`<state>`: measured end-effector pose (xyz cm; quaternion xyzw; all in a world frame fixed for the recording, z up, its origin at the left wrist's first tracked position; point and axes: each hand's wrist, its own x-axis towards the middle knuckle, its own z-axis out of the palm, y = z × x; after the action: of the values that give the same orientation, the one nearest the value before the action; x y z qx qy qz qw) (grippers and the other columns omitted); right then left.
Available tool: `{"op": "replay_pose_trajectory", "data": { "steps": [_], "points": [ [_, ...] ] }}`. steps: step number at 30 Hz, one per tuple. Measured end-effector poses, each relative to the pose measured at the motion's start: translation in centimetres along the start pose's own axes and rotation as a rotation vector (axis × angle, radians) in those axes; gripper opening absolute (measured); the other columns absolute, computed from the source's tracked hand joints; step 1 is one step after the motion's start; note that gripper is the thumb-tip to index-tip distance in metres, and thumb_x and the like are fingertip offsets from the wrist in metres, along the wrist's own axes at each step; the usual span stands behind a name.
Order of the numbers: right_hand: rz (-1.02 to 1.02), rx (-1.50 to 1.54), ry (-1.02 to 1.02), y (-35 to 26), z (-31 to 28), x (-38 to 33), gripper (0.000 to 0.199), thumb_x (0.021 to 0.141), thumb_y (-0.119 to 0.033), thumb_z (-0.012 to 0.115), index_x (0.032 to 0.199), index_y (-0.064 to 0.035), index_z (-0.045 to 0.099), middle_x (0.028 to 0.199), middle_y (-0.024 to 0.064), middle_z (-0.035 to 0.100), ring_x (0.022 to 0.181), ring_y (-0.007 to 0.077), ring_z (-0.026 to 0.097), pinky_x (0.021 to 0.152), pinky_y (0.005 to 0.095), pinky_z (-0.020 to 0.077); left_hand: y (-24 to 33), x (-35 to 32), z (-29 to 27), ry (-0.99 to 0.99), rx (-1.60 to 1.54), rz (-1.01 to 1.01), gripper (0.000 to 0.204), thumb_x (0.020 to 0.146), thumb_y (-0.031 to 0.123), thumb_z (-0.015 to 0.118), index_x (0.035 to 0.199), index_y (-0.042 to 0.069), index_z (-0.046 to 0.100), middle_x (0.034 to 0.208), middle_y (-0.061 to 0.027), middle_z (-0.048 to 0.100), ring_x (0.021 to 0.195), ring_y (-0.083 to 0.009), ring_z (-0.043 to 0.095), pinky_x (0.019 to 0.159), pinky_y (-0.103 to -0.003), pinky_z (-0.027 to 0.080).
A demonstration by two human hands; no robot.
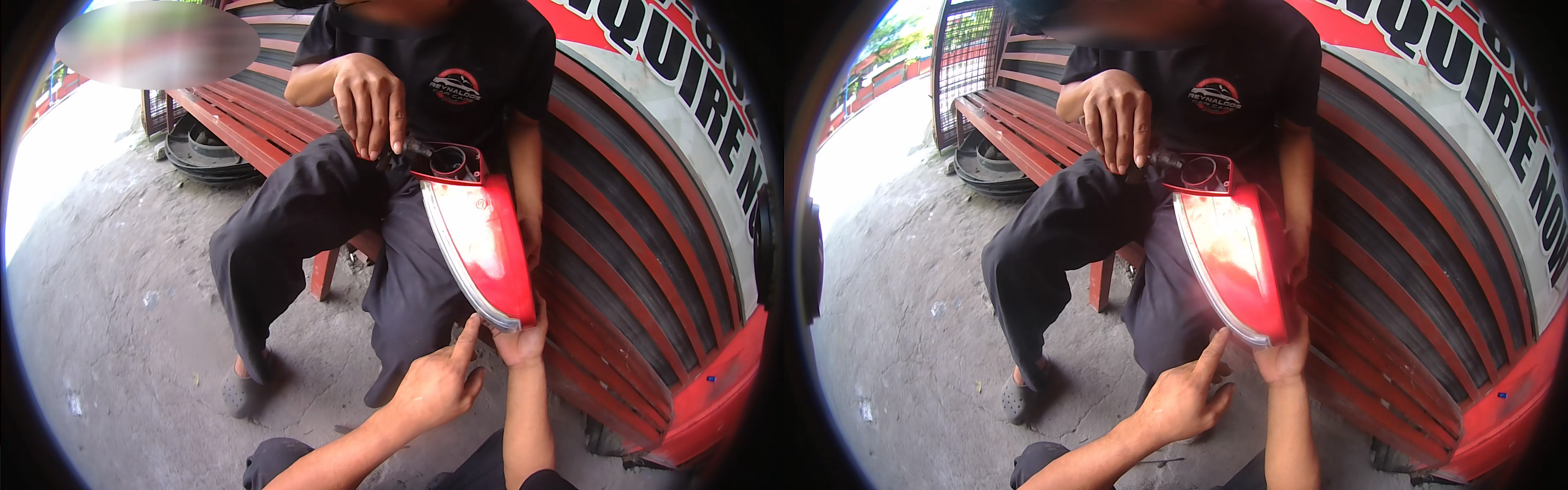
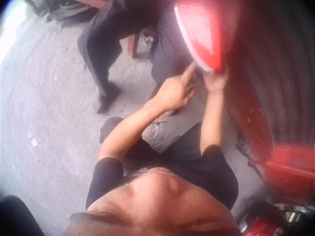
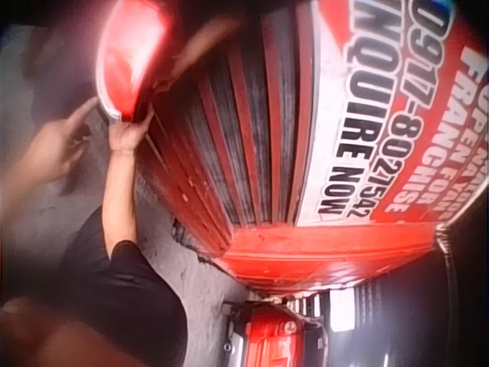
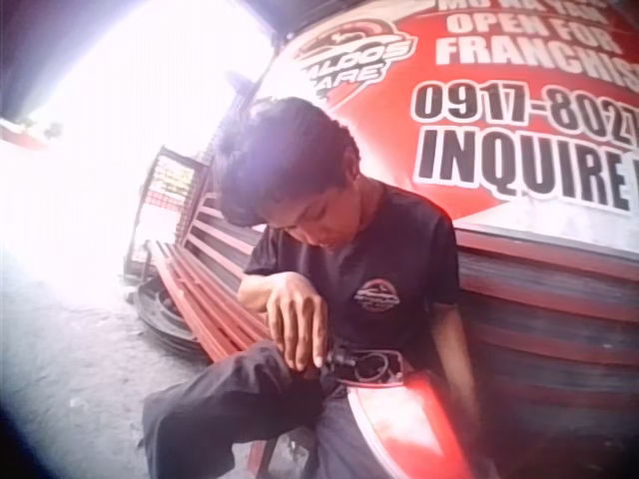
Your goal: The person assembles a red car side mirror by inserting the internal mechanism, fitting the mirror glass, and securing the housing. The person then walks to a covered area and picks up a cloth.
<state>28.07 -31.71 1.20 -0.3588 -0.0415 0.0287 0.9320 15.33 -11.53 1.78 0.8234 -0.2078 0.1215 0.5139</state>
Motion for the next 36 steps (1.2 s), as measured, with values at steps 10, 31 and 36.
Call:
{"op": "replay_pose_trajectory", "data": {
  "steps": [10,31,36],
  "points": [
    [-0.019,-0.064,-0.052,0.4,-0.3,0.7,0.059,0.107,-0.051,0.039,0.145,-0.0098,0.055,0.138,0.0139,0.067,0.116,0.0362,0.069,0.08,0.0566,0.0628,2.7,-0.6,-3.9,0.195,-0.191,0.157,0.023,0.086,0.011,0.075,0.106,0.0,0.076,0.092,-0.0131,0.075,0.081,-0.0273,0.071,0.074,-0.036,0.059],
    [-0.125,-0.368,-0.18,0.6,4.2,-2.4,0.059,0.11,-0.048,0.036,0.146,-0.0039,0.051,0.14,0.0165,0.064,0.12,0.036,0.068,0.089,0.0562,0.0616,10.3,-1.8,-7.8,-0.34,-0.368,0.012,0.021,0.077,0.0,0.068,0.097,-0.004,0.074,0.08,-0.0133,0.072,0.07,-0.0216,0.073,0.068,-0.03,0.057],
    [-0.124,-0.349,-0.221,1.4,4.5,-2.4,0.057,0.109,-0.046,0.039,0.146,-0.0036,0.05,0.139,0.0173,0.064,0.119,0.0369,0.068,0.089,0.0564,0.0622,9.9,-1.8,-7.4,-0.361,-0.382,-0.023,0.021,0.078,-0.002,0.067,0.098,-0.004,0.074,0.079,-0.0126,0.072,0.07,-0.0208,0.073,0.068,-0.03,0.056]
  ]
}}
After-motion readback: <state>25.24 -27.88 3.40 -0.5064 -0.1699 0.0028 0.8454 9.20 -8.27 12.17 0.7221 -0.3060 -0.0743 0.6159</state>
